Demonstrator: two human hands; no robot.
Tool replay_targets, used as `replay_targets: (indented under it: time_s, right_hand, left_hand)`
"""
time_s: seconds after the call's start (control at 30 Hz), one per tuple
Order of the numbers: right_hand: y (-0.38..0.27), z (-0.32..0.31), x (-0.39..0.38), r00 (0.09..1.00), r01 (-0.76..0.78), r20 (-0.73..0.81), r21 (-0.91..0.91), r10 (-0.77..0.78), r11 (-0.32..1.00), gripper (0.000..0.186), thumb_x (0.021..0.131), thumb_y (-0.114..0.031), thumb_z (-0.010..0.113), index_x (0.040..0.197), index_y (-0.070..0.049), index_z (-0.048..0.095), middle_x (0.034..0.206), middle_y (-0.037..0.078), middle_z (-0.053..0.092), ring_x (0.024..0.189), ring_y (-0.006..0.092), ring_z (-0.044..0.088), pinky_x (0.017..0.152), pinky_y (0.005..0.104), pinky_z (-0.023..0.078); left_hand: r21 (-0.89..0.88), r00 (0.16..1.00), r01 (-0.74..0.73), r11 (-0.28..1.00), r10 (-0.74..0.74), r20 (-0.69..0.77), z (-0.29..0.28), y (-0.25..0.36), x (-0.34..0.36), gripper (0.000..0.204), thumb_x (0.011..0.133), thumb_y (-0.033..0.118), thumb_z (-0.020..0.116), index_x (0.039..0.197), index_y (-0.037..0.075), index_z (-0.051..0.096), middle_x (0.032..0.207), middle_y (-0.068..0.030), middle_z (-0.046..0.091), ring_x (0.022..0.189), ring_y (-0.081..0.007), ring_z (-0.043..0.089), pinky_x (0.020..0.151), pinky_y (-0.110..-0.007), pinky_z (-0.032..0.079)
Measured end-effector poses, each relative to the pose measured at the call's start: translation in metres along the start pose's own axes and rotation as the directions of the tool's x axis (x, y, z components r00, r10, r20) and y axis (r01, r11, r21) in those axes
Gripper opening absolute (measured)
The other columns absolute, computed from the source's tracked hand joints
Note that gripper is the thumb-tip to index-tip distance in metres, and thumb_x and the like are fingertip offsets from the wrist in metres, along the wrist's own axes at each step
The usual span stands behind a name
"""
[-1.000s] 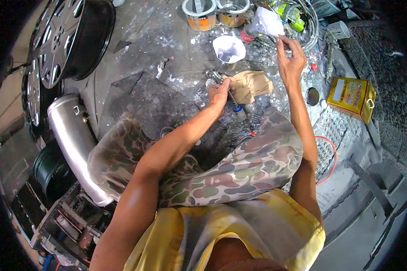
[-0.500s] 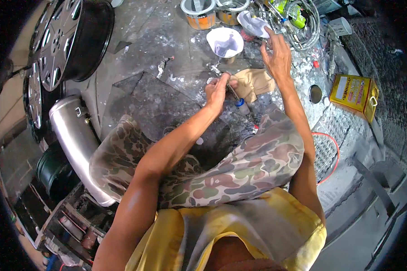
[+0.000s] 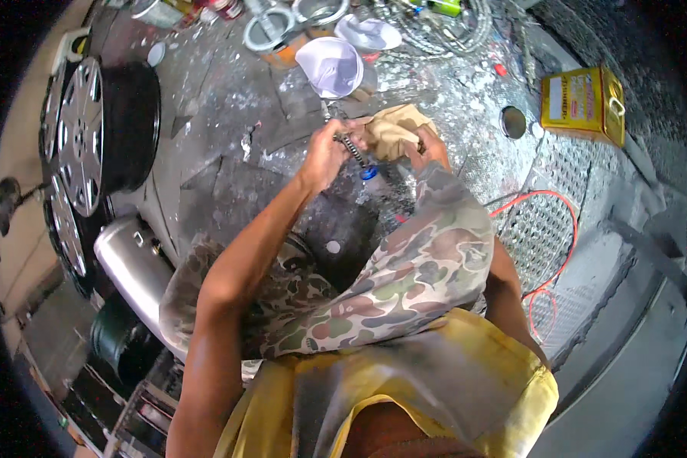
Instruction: The person uses a spray gun to apply paint to a car wheel rim, luego pauses to mix paint components in a small cup, and continues spraying the rim.
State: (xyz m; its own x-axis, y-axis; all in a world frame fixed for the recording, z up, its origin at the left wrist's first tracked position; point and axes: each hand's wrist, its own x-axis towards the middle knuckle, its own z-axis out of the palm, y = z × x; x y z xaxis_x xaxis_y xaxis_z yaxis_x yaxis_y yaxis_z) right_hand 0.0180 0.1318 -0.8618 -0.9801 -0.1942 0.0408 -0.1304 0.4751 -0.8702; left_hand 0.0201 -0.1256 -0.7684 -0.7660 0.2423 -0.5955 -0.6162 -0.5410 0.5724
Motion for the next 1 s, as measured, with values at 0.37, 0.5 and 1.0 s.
replay_targets:
  time_s: [0.37, 0.5, 1.0]
  right_hand:
    - [-0.169, -0.096, 0.034, 0.967, 0.12, -0.253, 0.533, 0.022, 0.838, 0.028, 0.1, -0.025, 0.064, 0.113, 0.001, 0.062, 0.1, 0.002, 0.065, 0.089, 0.0084, 0.059, 0.08, 0.0255, 0.049]
    - [-0.183, -0.108, 0.068, 0.956, 0.184, -0.293, 0.527, -0.025, 0.83, 0.033, 0.102, -0.031, 0.061, 0.114, -0.001, 0.062, 0.101, 0.002, 0.065, 0.095, 0.0063, 0.057, 0.085, 0.0256, 0.048]
    - [-0.113, -0.075, 0.038, 0.998, -0.067, 0.043, 0.713, 0.051, 0.698, 0.058, 0.089, 0.007, 0.066, 0.143, 0.0, 0.049, 0.128, 0.007, 0.062, 0.117, 0.0161, 0.059, 0.102, 0.0335, 0.047]
  left_hand:
    - [0.249, 0.923, 0.137, 0.959, -0.215, 0.32, 0.054, 0.047, -0.02, 0.03, 0.091, 0.017, 0.056, 0.112, -0.004, 0.054, 0.087, -0.007, 0.055, 0.086, -0.0191, 0.057, 0.086, -0.039, 0.049]
    - [0.378, 0.915, 0.185, 0.907, -0.299, 0.27, 0.069, 0.052, -0.03, 0.03, 0.09, 0.016, 0.056, 0.111, -0.006, 0.055, 0.087, -0.0076, 0.057, 0.083, -0.0182, 0.059, 0.085, -0.036, 0.051]
    - [0.429, 0.935, 0.258, 0.866, -0.336, 0.117, 0.069, 0.07, -0.034, 0.032, 0.097, 0.026, 0.051, 0.113, -0.001, 0.055, 0.085, -0.006, 0.059, 0.086, -0.0222, 0.065, 0.086, -0.039, 0.053]
